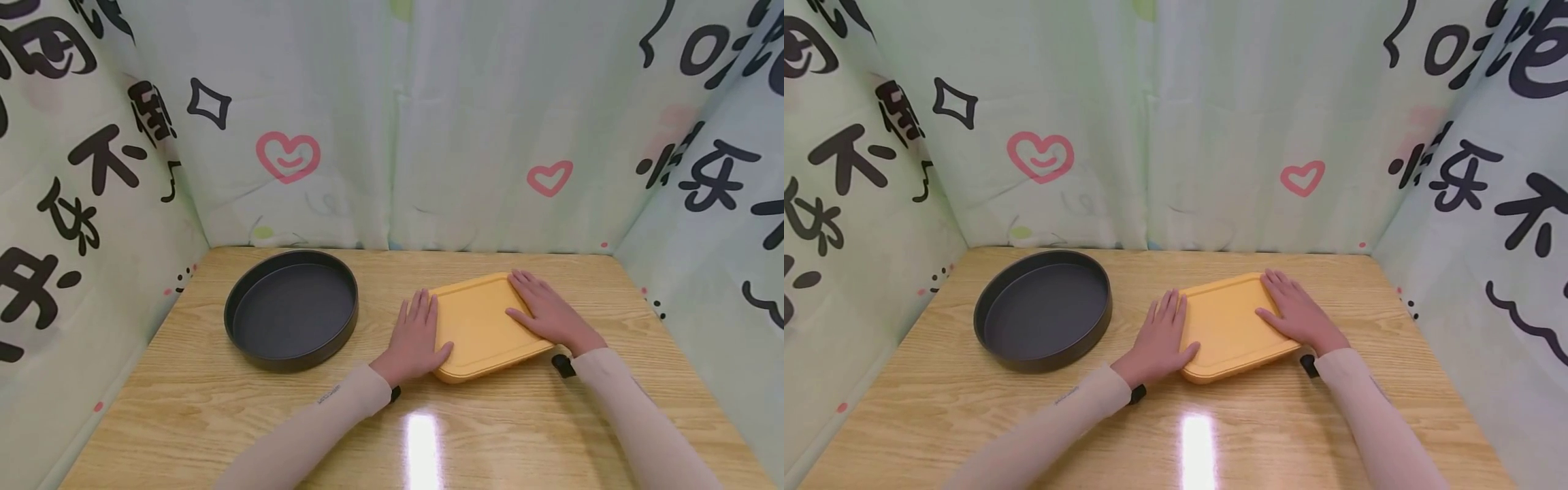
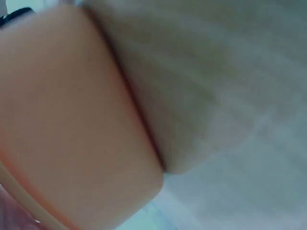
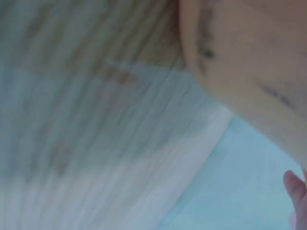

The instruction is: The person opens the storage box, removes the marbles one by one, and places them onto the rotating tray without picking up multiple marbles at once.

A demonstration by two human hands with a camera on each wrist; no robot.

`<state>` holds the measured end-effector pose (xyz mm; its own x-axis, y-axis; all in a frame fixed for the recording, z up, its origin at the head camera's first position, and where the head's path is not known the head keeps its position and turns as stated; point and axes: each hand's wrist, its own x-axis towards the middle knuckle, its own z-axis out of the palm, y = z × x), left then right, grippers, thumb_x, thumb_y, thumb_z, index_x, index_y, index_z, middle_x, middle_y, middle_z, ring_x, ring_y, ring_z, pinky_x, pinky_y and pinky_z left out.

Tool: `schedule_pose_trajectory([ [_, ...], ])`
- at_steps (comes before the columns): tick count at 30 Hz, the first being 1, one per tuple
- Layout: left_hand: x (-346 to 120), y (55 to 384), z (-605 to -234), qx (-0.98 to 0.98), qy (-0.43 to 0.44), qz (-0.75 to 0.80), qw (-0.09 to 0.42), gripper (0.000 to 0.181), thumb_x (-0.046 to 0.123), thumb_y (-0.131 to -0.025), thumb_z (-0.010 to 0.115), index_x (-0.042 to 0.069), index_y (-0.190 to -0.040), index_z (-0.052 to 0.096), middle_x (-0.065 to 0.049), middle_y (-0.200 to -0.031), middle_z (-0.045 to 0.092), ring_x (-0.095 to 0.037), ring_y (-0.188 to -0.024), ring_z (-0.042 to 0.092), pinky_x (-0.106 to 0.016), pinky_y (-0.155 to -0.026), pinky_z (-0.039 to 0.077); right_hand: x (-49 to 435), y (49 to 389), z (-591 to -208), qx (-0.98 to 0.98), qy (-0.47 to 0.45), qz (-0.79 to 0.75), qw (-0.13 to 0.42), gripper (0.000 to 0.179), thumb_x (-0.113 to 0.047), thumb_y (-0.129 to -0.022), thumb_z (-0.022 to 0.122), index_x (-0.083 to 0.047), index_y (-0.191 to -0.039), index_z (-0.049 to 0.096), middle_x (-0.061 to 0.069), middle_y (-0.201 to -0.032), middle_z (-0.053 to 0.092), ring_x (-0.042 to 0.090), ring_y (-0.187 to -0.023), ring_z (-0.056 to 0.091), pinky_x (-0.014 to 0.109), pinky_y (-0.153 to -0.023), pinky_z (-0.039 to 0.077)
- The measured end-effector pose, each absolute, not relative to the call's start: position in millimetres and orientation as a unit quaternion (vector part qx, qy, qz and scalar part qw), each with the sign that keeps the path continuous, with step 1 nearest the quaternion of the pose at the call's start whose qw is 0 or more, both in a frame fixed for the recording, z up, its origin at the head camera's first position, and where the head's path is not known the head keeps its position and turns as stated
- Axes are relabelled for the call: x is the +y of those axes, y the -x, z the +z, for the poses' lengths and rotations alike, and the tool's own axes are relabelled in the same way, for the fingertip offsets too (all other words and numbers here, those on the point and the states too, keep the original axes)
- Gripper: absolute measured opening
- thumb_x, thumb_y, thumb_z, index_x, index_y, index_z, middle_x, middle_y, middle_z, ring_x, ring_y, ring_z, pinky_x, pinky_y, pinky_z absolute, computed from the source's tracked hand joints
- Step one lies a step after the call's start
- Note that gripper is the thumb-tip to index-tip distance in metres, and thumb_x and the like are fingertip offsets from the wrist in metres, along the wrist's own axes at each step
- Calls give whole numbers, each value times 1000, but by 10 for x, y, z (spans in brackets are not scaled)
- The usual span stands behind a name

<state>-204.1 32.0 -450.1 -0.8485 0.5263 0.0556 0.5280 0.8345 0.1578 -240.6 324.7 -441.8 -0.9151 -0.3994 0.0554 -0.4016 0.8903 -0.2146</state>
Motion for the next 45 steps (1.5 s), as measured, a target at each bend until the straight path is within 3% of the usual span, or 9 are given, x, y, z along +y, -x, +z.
schedule_pose_trajectory([
  [6,318,2353,-4459,-944,328,-33,3,79,55,-94,36,4,-150,13,-13,-158,13,-25,-147,10,-42,-118,14,3114,2509,-4433,-959,-264,104,14,71,-40,-95,49,-2,-148,22,19,-154,23,36,-143,19,53,-113,16],
  [11,277,2516,-4460,-937,343,-45,-43,79,56,-95,35,7,-151,11,-9,-159,12,-21,-147,12,-40,-118,14,3012,2595,-4454,-944,-316,86,34,70,-42,-94,49,-4,-148,25,18,-153,27,35,-141,26,52,-112,18],
  [15,230,2509,-4488,-938,334,-71,-59,80,56,-95,35,4,-151,10,-11,-158,15,-23,-147,15,-41,-117,18,2957,2666,-4448,-938,-337,71,44,71,-43,-93,51,-5,-148,27,16,-153,29,33,-141,27,53,-112,19],
  [22,196,2401,-4518,-951,296,-85,-31,79,54,-95,36,2,-150,12,-13,-157,19,-26,-146,18,-42,-116,21,2887,2777,-4380,-941,-336,44,23,71,-46,-93,50,-11,-149,25,14,-155,24,30,-143,23,53,-114,15],
  [26,206,2317,-4517,-959,265,-98,-31,79,53,-95,37,2,-150,12,-14,-156,19,-27,-146,18,-42,-117,19,2857,2722,-4386,-941,-331,54,49,70,-46,-92,51,-7,-147,29,17,-153,29,32,-141,26,54,-113,17],
  [29,214,2256,-4509,-965,237,-107,-29,79,52,-95,39,1,-150,15,-16,-156,20,-28,-146,17,-43,-117,18,2819,2613,-4381,-944,-313,77,72,70,-44,-92,52,-3,-145,32,20,-150,32,35,-139,29,55,-110,21],
  [38,219,2143,-4489,-973,163,-161,6,78,48,-93,46,-1,-147,21,-18,-153,27,-32,-143,23,-47,-115,22,2506,2104,-4395,-980,-155,112,57,76,-43,-94,49,9,-144,25,31,-149,23,45,-139,21,61,-110,18],
  [45,94,2124,-4463,-960,179,-210,40,61,33,-94,50,0,-143,35,-16,-138,48,-29,-127,48,-40,-105,39,2289,1808,-4459,-973,-101,179,104,79,-47,-94,45,15,-139,26,40,-144,23,52,-136,20,63,-107,21],
])
